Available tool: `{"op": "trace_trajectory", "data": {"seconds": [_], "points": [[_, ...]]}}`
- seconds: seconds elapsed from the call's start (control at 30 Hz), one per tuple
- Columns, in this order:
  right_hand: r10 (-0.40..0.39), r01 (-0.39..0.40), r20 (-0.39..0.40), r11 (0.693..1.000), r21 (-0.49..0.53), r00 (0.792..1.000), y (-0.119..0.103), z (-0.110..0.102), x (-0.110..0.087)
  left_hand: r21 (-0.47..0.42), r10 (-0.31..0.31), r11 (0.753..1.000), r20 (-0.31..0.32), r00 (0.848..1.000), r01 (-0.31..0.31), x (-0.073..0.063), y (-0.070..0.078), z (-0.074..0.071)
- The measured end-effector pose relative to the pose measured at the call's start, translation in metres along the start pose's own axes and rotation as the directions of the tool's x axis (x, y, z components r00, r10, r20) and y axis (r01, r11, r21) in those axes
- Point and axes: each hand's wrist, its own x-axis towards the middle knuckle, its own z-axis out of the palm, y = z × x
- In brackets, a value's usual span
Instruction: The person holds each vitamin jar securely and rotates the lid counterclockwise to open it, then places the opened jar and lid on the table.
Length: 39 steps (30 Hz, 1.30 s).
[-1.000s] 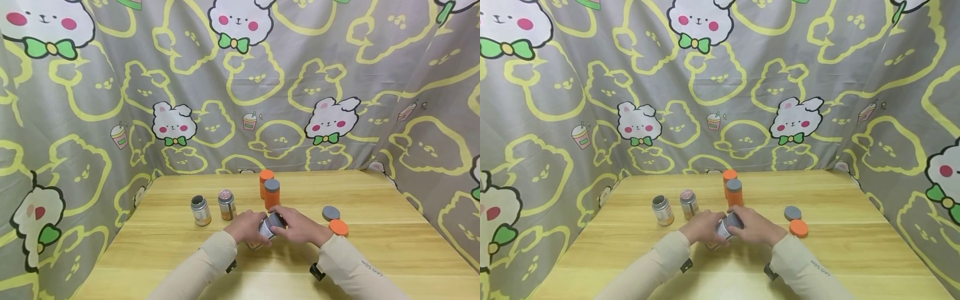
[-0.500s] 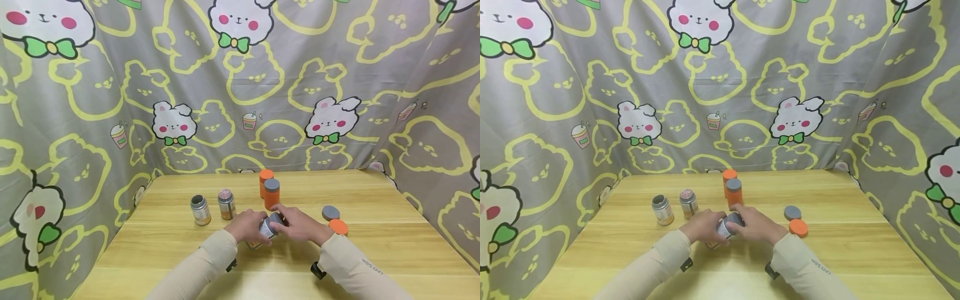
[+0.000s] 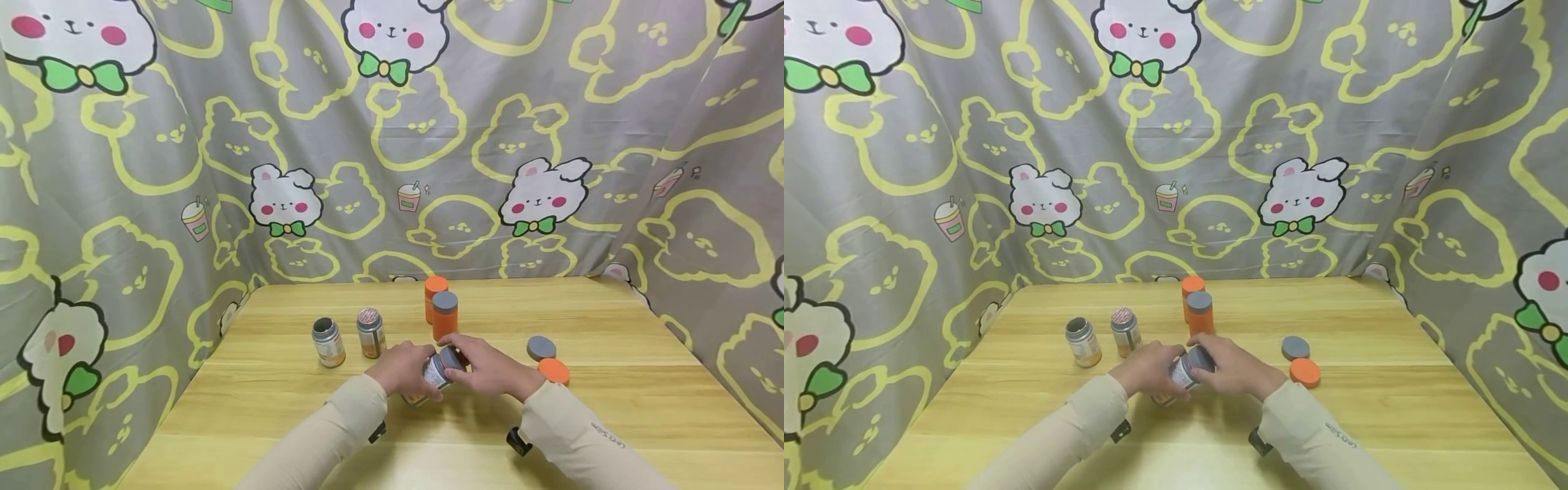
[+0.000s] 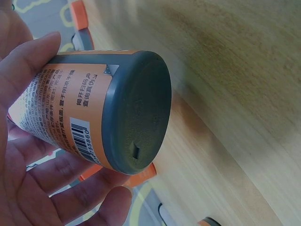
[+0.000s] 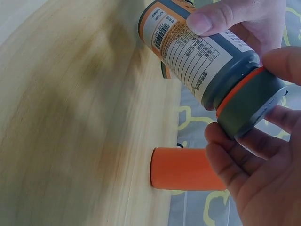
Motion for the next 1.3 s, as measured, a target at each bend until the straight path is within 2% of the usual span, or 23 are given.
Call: {"op": "trace_trajectory", "data": {"seconds": [0.33,0.5,0.73,0.93,1.07,1.3], "points": [[-0.038,0.038,-0.014,0.999,0.005,0.999,0.001,-0.001,-0.002,-0.006,-0.009,1.0,0.006,1.0,0.009,0.001,-0.001,0.0],[-0.039,0.039,-0.028,0.999,-0.01,0.999,0.002,-0.005,-0.002,0.013,0.006,1.0,-0.002,1.0,-0.006,0.002,-0.003,0.0],[-0.016,0.016,-0.027,1.0,-0.005,1.0,0.002,-0.008,-0.004,-0.004,-0.014,1.0,-0.005,1.0,0.014,0.0,-0.004,-0.002],[0.014,-0.015,-0.059,1.0,-0.012,0.998,0.003,-0.013,-0.008,-0.017,-0.025,1.0,-0.025,0.999,0.025,-0.001,-0.007,-0.001],[0.041,-0.043,-0.064,0.999,-0.021,0.997,0.005,-0.015,-0.009,-0.037,-0.013,0.999,-0.05,0.999,0.011,-0.001,-0.011,0.0],[0.06,-0.066,-0.088,0.996,-0.061,0.994,0.009,-0.017,-0.011,-0.11,-0.027,0.994,-0.078,0.997,0.019,-0.006,-0.022,0.001]]}}
